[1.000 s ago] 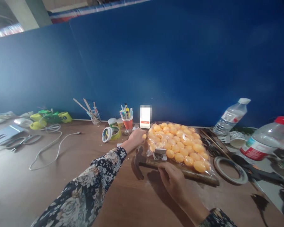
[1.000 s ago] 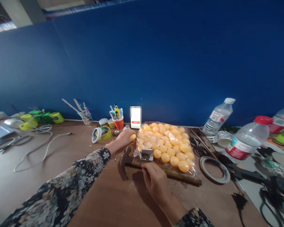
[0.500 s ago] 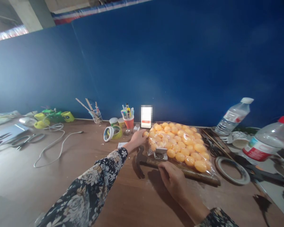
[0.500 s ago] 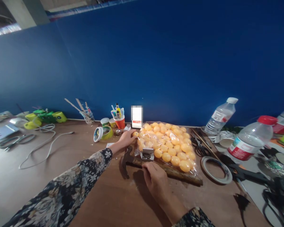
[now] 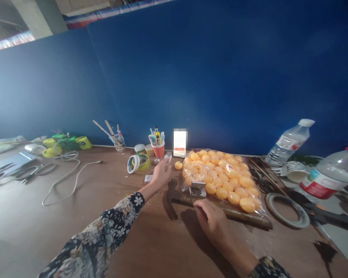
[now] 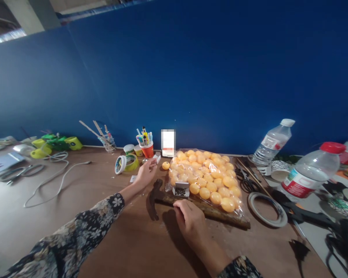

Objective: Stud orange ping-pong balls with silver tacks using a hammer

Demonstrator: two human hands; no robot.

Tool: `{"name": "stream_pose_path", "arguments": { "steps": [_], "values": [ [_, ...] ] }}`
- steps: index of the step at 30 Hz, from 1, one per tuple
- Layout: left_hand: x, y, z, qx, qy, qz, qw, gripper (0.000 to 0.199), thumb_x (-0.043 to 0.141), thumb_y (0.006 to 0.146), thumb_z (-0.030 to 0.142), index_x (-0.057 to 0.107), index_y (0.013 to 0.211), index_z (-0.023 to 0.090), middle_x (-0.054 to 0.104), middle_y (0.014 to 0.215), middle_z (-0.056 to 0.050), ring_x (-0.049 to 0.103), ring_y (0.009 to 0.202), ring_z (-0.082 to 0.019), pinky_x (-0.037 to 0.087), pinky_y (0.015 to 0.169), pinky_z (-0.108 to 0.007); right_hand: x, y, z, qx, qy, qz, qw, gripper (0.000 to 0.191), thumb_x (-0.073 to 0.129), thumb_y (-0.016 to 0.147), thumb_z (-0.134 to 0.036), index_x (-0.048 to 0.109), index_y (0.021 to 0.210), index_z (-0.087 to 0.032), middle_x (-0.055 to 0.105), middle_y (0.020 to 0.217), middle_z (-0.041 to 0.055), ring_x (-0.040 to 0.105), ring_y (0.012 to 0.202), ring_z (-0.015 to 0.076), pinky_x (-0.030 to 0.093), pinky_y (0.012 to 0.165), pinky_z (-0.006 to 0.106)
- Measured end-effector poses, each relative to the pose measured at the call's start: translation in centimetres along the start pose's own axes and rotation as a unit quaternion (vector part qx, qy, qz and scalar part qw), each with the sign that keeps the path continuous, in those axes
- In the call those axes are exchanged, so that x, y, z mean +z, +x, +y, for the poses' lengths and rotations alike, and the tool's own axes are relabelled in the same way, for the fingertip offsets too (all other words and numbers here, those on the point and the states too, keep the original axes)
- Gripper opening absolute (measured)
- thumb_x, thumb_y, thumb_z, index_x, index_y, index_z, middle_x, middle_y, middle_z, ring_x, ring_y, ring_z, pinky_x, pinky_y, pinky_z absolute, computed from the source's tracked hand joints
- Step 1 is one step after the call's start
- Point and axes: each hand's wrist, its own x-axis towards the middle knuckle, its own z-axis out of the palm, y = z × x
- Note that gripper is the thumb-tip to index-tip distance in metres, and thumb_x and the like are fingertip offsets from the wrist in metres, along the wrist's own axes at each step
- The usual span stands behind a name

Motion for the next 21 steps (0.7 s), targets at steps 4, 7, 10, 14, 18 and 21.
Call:
{"name": "stream_pose_path", "arguments": {
  "steps": [4,7,10,14,18,21],
  "values": [
    [-0.2,-0.5,0.0,0.007,-0.018,0.015,1.000,0.035,0.049,0.084,0.016,0.058,0.117,0.017,0.071,0.110,-0.008,0.070,0.092,-0.019,0.054,0.083,-0.031,0.0,0.0,0.1,0.003,0.006,-0.006,1.000,0.015,0.044,0.094,-0.018,0.058,0.090,-0.022,0.065,0.079,0.0033,0.064,0.072,0.0169,0.049,0.066,0.026],
    [-0.2,-0.8,0.3,0.020,-0.030,0.019,0.999,0.030,0.049,0.083,0.015,0.061,0.110,0.015,0.072,0.108,-0.010,0.070,0.090,-0.019,0.056,0.080,-0.031,-0.1,0.1,0.0,0.000,0.003,-0.001,1.000,0.015,0.045,0.094,-0.018,0.059,0.090,-0.021,0.066,0.079,0.0034,0.064,0.072,0.0169,0.049,0.066,0.026],
    [-0.3,-1.7,1.7,0.050,-0.045,0.021,0.998,0.024,0.048,0.086,0.017,0.063,0.104,0.015,0.073,0.102,-0.010,0.070,0.089,-0.019,0.056,0.079,-0.031,-0.2,0.2,-0.1,0.002,0.005,0.005,1.000,0.014,0.046,0.093,-0.017,0.059,0.090,-0.021,0.066,0.077,0.0033,0.064,0.070,0.0169,0.050,0.065,0.026],
    [-0.6,-5.2,5.3,0.124,-0.054,0.011,0.991,0.022,0.046,0.090,0.022,0.065,0.099,0.019,0.072,0.098,-0.008,0.067,0.093,-0.019,0.054,0.086,-0.033,-0.1,0.2,0.0,0.021,0.022,0.015,0.999,0.015,0.047,0.092,-0.017,0.061,0.090,-0.020,0.068,0.079,0.0045,0.066,0.070,0.0176,0.052,0.064,0.026],
    [0.6,-9.6,8.8,0.309,-0.057,-0.083,0.946,0.033,0.054,0.086,0.020,0.058,0.118,0.019,0.066,0.121,-0.011,0.058,0.114,-0.022,0.046,0.101,-0.037,0.8,-0.3,0.9,0.018,0.075,0.035,0.996,0.020,0.047,0.094,-0.025,0.065,0.097,-0.017,0.071,0.081,0.0073,0.067,0.069,0.0178,0.056,0.059,0.025],
    [2.0,-11.5,9.8,0.381,-0.038,-0.144,0.913,0.046,0.059,0.082,0.024,0.050,0.127,0.018,0.057,0.134,-0.015,0.048,0.127,-0.028,0.039,0.108,-0.046,1.8,-0.9,2.1,-0.025,0.111,0.040,0.993,0.028,0.046,0.096,-0.035,0.066,0.103,-0.017,0.070,0.092,0.0091,0.067,0.076,0.0179,0.059,0.063,0.029]
  ]
}}
